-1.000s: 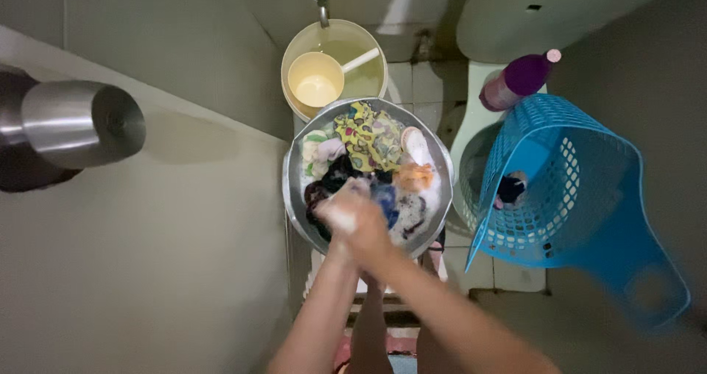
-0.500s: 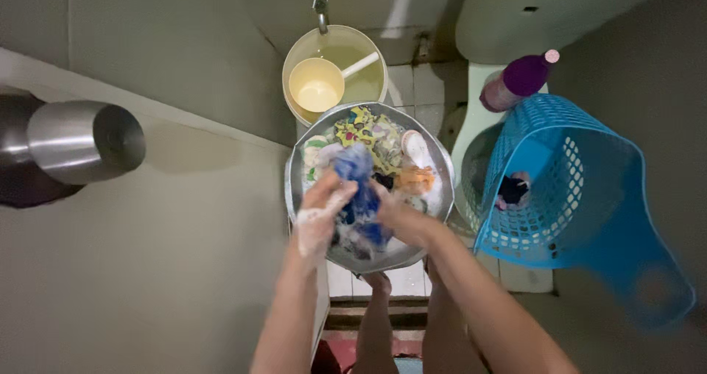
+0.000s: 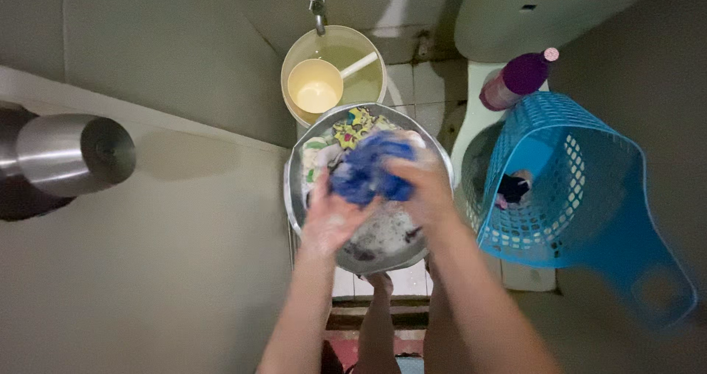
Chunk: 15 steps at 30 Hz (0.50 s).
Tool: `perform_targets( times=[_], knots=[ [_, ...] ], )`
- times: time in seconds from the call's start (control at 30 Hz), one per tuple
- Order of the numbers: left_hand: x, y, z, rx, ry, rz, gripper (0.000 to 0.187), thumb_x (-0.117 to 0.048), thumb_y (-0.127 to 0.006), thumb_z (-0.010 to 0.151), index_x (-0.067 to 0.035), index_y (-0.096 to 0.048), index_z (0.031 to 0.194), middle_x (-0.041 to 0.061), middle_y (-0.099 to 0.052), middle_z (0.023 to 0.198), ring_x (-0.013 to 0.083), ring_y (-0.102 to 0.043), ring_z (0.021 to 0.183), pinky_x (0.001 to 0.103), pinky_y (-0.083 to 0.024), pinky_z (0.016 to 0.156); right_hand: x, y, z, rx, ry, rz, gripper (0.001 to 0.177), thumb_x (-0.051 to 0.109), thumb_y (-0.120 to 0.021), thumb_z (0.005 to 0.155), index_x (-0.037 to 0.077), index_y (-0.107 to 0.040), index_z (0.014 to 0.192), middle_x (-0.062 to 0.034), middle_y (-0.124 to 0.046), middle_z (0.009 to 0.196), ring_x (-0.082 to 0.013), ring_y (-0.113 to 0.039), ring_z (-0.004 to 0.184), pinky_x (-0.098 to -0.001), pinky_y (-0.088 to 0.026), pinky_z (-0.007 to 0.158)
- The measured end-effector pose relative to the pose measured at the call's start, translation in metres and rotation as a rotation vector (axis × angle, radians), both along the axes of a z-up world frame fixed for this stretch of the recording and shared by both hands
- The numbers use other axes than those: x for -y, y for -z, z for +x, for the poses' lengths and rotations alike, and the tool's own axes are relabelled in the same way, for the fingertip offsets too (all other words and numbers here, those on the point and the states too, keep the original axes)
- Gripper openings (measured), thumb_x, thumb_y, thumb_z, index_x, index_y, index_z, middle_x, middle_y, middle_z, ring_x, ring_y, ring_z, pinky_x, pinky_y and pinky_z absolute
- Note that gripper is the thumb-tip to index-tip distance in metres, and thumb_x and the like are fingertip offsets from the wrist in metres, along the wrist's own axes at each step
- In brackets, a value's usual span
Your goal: The person washes a blue cloth and a peach-colored cloth by hand in a soapy basin, using a small brush to scrub the items and then wringing them out.
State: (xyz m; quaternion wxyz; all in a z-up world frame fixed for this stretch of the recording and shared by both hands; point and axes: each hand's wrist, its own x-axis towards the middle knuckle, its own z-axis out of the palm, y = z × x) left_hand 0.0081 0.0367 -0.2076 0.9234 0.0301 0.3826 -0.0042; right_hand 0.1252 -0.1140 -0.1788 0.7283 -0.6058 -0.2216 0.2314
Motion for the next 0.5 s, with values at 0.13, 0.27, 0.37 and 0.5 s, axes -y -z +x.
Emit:
perform_targets(
  times=[0.13,0.27,0.37,0.5],
  knots=[
    [0.07,0.063,0.0,0.952,-0.528,-1.379,0.05,-0.034,-0.06,0.099,-0.003,-0.055,0.137,0.018,-0.063,0.132,0.0301,-0.061,0.122,0.05,-0.049,0.11,-0.059,0.015,-0.085,0.109,0.022,-0.517,0.03,0.02,-0.077,0.084,0.007,-0.069,0.109,-0.0126,-0.072,0.104,-0.0253,-0.07,0.096,-0.0372,-0.056,0.086],
    [0.048,0.089,-0.01,0.271,-0.198,0.093,0.046,-0.033,-0.06,0.098,-0.005,-0.057,0.134,0.015,-0.064,0.128,0.0276,-0.062,0.118,0.047,-0.051,0.106,-0.058,0.051,-0.087,0.39,0.101,-0.316,0.027,0.022,-0.074,0.087,0.007,-0.069,0.108,-0.0131,-0.072,0.103,-0.0259,-0.071,0.095,-0.0387,-0.056,0.086],
    [0.046,0.081,-0.011,0.042,-0.019,0.319,0.043,-0.032,-0.06,0.097,-0.006,-0.059,0.132,0.013,-0.065,0.125,0.0257,-0.062,0.115,0.045,-0.052,0.102,-0.055,0.066,-0.02,0.164,0.183,-0.565,0.025,0.023,-0.072,0.089,0.007,-0.07,0.108,-0.0135,-0.073,0.101,-0.0265,-0.071,0.094,-0.0399,-0.056,0.086],
    [0.043,0.09,-0.001,0.057,-0.047,0.393,0.039,-0.03,-0.06,0.097,-0.008,-0.061,0.129,0.01,-0.066,0.121,0.0231,-0.064,0.11,0.042,-0.053,0.097,-0.06,0.066,-0.046,0.212,0.156,-0.689,0.024,0.025,-0.069,0.091,0.007,-0.07,0.107,-0.014,-0.073,0.1,-0.0272,-0.071,0.093,-0.0414,-0.055,0.086]
  ],
)
